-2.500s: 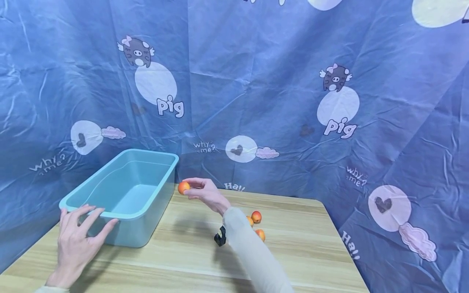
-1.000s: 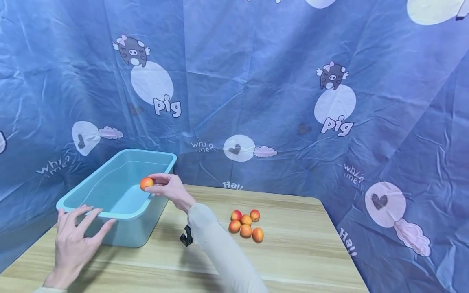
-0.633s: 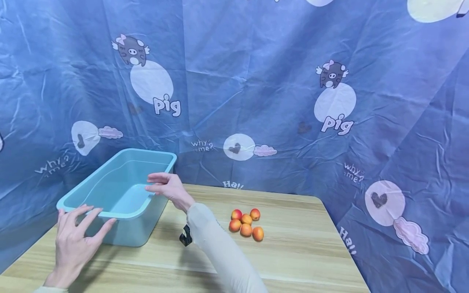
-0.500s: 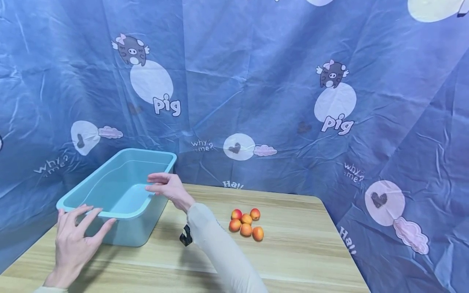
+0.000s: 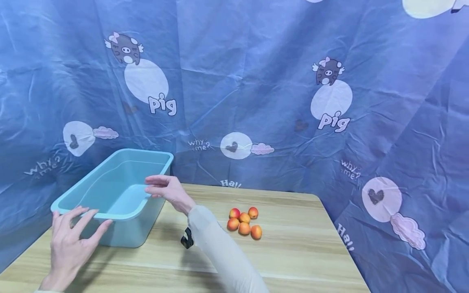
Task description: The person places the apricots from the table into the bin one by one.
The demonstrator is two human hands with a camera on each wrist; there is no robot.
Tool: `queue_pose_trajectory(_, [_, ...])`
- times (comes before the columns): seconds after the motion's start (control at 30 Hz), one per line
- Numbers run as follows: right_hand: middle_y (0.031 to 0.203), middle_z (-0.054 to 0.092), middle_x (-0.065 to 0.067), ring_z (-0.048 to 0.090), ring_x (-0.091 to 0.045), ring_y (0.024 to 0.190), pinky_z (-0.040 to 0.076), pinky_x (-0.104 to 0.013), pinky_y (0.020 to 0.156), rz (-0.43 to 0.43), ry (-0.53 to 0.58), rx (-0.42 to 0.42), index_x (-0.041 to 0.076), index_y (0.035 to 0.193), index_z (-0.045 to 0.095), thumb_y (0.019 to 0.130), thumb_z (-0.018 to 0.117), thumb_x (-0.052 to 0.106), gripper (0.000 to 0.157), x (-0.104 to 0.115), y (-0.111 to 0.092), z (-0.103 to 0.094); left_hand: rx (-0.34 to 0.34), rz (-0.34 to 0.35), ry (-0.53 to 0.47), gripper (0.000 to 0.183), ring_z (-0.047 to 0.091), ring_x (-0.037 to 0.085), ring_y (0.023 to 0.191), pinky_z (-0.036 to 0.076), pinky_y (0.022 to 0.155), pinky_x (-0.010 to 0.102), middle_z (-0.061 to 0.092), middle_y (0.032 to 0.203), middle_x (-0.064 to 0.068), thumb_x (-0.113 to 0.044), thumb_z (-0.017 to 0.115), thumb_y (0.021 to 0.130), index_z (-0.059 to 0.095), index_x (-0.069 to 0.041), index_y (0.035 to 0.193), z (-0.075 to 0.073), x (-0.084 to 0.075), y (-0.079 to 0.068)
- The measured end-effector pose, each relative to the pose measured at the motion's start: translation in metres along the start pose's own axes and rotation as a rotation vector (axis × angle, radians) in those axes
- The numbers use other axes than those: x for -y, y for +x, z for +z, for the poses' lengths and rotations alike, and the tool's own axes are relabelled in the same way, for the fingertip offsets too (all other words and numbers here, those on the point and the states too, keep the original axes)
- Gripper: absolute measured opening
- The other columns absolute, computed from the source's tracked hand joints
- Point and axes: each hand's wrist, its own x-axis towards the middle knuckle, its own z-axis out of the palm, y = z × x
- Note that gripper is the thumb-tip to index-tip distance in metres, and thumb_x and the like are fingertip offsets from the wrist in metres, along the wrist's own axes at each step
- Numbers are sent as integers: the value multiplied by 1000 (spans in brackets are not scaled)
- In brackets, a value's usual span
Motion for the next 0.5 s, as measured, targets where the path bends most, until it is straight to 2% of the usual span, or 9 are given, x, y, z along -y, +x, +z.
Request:
queue_pose_trajectory(0.13, [105,65,-6,63,-17,91,45,-45,85,-18,-4,-1,-1,117,57,80,66,3,38,-3,-3,-4,10,-12,3,61,57,41,90,21,97,62,61,86,22,-62,66,68,68,-2,79,0,1,-2])
queue_pose_trajectory(0.37, [111,62,-13,62,-18,96,43,-50,85,-31,-17,12,-2,117,56,81,65,4,38,-8,-11,-15,21,-40,16,60,56,42,91,21,98,61,61,86,22,-61,66,68,69,-3,79,1,3,-3])
queue_pose_trajectory(0.5, [111,62,-14,59,-30,101,45,-49,84,-19,-10,5,-1,115,58,81,65,4,35,-12,-16,-21,4,-42,18,60,56,41,91,21,98,60,61,85,22,-62,65,69,68,-2,78,1,0,-3])
